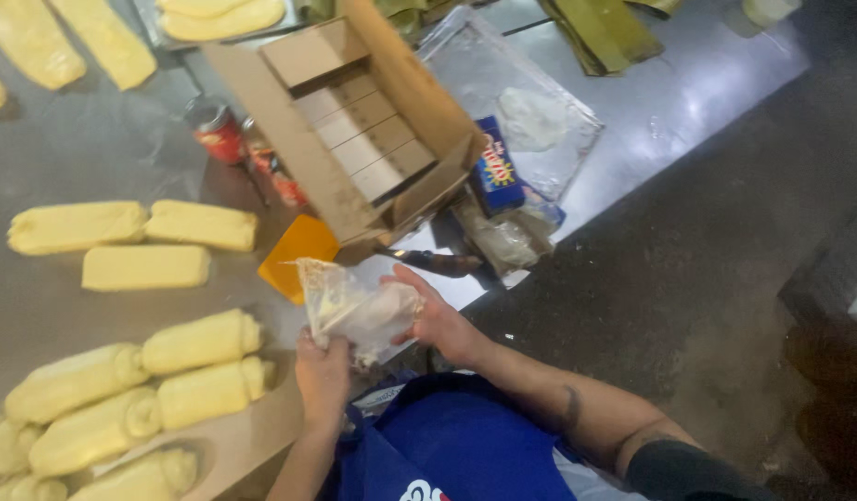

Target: The person removes cheese blocks from a cardboard box, unwraps them from plastic packaging, and slices the blocks into pieces using a knife on a metal surface.

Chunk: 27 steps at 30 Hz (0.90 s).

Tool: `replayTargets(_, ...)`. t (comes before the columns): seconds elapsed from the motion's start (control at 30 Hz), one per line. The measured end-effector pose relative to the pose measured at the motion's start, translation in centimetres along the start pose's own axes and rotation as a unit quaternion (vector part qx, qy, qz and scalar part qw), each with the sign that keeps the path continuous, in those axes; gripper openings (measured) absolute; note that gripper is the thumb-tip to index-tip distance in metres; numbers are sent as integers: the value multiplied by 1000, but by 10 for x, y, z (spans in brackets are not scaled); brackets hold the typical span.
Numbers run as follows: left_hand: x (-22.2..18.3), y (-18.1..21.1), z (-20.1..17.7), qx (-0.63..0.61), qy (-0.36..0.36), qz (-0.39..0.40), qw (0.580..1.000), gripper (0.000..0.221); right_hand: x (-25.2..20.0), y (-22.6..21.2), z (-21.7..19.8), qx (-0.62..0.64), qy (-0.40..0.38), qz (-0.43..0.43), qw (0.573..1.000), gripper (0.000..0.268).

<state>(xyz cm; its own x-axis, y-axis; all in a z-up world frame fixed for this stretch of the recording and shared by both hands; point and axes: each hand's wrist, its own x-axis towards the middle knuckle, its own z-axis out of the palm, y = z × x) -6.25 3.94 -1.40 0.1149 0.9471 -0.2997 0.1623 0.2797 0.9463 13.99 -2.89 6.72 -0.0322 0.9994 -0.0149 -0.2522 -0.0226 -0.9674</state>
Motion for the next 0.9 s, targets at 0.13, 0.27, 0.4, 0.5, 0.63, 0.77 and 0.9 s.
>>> replayTargets(0.13,0,2,67,181,-198,131,954,38,-23,-24,-22,-425,-14,-123,897,68)
replayTargets(0.27,-12,30,104,102,-363,155,913,68,-33,-34,-93,-381,88,-194,900,51)
replayTargets(0.4,-20,64,116,19,-337,85,937,70,-47,-69,-213,-390,355,-257,810,28)
replayTargets(0.5,-16,84,120,53,-237,174,954,51,-6,-111,-294,-568,477,-251,622,26)
replayTargets(0.63,7,104,122,37,-28,256,966,24,51,-126,-314,-703,249,-229,626,66)
replayTargets(0.77,79,150,112,73,151,350,921,16,89,-120,-232,-440,216,-242,837,44)
replayTargets(0.9,145,160,129,115,42,323,938,20,99,-124,-145,-676,4,-317,665,59)
